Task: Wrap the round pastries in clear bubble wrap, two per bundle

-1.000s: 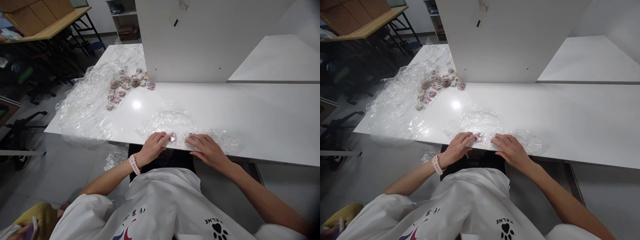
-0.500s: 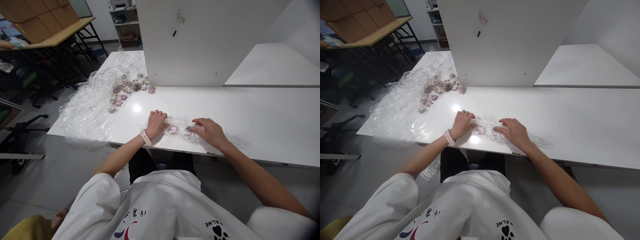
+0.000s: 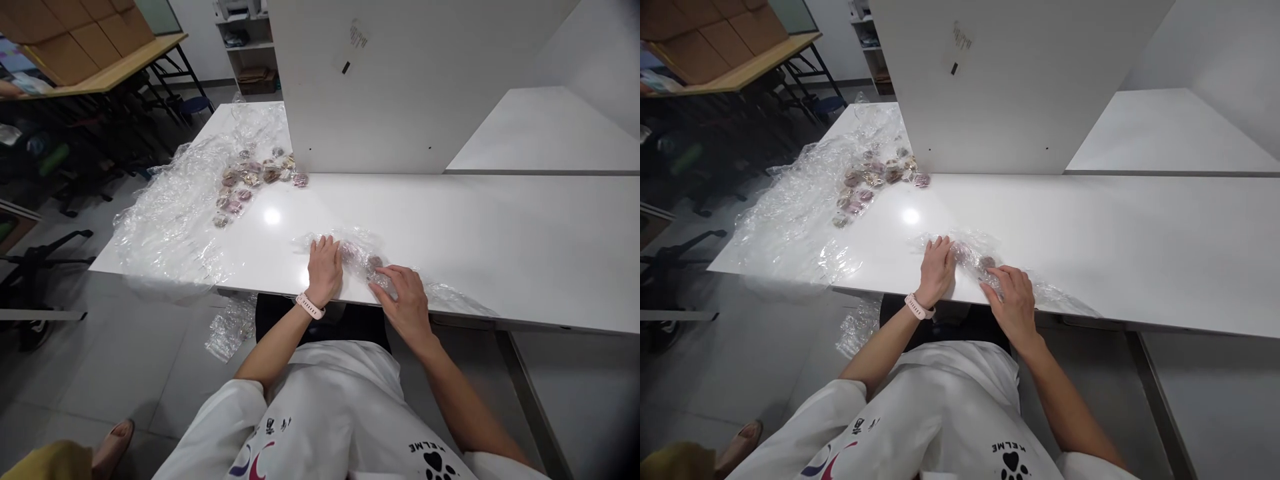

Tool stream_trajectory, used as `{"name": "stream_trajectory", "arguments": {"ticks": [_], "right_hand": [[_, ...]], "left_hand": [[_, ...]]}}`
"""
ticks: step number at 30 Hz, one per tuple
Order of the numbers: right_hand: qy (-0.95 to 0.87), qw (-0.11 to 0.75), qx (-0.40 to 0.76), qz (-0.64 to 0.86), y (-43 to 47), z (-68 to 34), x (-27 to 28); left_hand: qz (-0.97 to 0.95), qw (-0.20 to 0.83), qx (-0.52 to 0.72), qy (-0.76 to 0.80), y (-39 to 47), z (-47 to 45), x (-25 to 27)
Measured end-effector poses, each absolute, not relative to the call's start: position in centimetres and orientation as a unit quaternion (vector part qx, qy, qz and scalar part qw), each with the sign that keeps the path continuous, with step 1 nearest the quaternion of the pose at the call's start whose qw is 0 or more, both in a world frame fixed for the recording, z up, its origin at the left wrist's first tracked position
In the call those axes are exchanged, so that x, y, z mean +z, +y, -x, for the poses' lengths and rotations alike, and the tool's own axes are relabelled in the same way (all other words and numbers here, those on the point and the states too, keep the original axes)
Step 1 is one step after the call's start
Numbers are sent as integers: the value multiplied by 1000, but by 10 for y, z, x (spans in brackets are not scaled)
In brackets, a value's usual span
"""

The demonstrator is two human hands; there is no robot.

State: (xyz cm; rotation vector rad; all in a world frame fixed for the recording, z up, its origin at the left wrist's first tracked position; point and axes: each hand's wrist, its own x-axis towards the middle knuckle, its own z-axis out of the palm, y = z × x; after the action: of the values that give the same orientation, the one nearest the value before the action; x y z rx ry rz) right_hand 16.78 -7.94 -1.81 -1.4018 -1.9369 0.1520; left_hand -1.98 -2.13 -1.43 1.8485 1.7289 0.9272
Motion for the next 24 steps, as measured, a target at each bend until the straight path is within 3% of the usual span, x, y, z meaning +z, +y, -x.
{"name": "stream_trajectory", "arguments": {"ticks": [5,8,12,15,20,24], "right_hand": [[-689,411,73,592,-98,-145,-14],[-624,427,198,624,-106,-138,-14],[-485,473,519,522,-104,-141,-6],[-432,456,623,466,-103,-150,7],[-466,413,628,467,-111,-147,18],[-432,465,557,535,-106,-136,13]], "left_hand": [[-400,562,532,492,-28,11,21],[-299,644,560,426,-39,8,39],[-279,646,553,447,-57,5,47],[-309,663,497,467,-68,3,45],[-409,573,495,509,-70,3,38],[-490,481,473,552,-66,-2,39]]}}
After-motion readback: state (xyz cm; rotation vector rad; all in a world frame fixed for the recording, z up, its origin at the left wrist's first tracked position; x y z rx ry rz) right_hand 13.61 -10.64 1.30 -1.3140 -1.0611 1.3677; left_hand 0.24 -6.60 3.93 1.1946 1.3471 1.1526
